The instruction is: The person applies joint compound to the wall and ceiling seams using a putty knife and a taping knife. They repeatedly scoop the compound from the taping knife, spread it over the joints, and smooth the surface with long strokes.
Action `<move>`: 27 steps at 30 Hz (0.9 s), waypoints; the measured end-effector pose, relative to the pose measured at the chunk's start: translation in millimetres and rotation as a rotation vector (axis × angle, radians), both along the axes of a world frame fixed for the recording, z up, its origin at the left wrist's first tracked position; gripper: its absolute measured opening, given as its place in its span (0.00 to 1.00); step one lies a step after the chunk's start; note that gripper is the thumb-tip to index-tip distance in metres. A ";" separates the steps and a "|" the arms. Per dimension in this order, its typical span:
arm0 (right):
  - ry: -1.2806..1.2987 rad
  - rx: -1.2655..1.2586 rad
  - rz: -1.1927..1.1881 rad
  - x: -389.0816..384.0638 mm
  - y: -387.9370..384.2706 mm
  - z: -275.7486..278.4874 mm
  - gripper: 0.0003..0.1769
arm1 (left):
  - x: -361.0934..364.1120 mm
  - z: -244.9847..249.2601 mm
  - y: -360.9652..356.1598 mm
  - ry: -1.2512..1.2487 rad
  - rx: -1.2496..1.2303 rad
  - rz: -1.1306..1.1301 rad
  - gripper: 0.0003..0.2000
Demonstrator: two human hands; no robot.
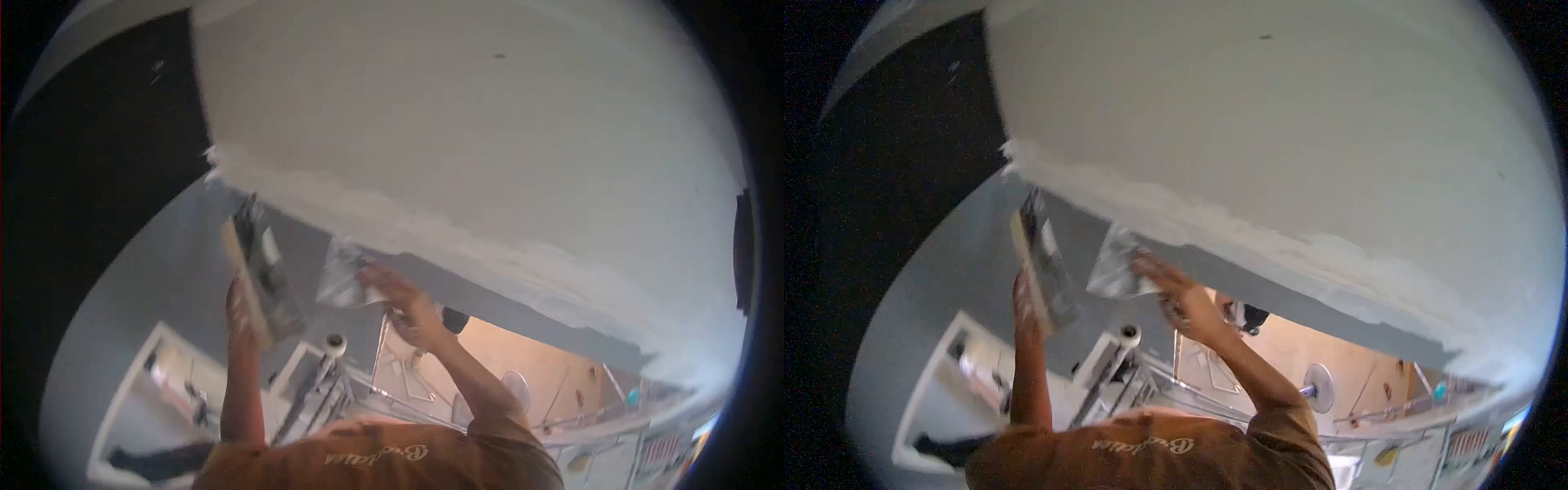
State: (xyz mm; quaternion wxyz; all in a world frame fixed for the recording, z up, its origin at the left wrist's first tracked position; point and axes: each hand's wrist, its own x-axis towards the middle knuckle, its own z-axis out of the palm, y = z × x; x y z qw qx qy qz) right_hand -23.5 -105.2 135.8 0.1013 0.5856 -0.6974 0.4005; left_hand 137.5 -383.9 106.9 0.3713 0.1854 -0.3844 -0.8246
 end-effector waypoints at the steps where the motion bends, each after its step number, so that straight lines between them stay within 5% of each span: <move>1: -0.119 -0.173 0.077 3.6 4.1 0.1 0.24 | -6.4 -3.0 -2.5 0.089 -0.106 0.034 0.29; 2: -0.134 -0.151 0.126 9.4 7.3 -9.3 0.24 | -13.9 -14.5 -8.8 0.178 -0.224 0.056 0.33; 4: -1.281 -0.304 0.572 27.0 21.0 -32.1 0.18 | -19.1 -11.3 -5.1 0.135 -0.325 0.206 0.32; 5: -1.287 -0.290 0.592 32.6 20.0 -35.9 0.18 | -20.0 -3.2 -0.7 0.096 -0.368 0.263 0.31; 7: -1.696 -0.308 0.660 42.4 5.6 -38.4 0.17 | -23.0 -11.2 -8.5 0.095 -0.426 0.302 0.30; 15: -1.915 -0.132 0.893 -15.0 -65.1 -21.1 0.18 | -9.2 8.8 -11.2 -0.063 -1.018 0.630 0.18; 21: -1.657 -0.186 1.018 -10.9 -113.9 30.5 0.16 | 33.1 -4.8 -30.6 -0.232 -0.931 0.427 0.18; 23: -1.042 -0.445 0.650 -14.1 -133.4 65.2 0.19 | 42.8 -43.5 -65.8 -0.413 -1.128 0.428 0.19; 24: -0.974 -0.496 0.612 -20.7 -143.8 89.6 0.19 | 43.5 -65.1 -75.9 -0.473 -1.131 0.644 0.20; 25: -0.621 -0.699 0.363 -26.9 -156.9 116.6 0.20 | 52.4 -35.0 -68.5 -0.284 -0.988 0.354 0.23; 27: -0.162 -0.957 0.030 -45.8 -170.2 171.3 0.20 | 62.5 -50.8 -78.7 -0.413 -0.946 0.427 0.24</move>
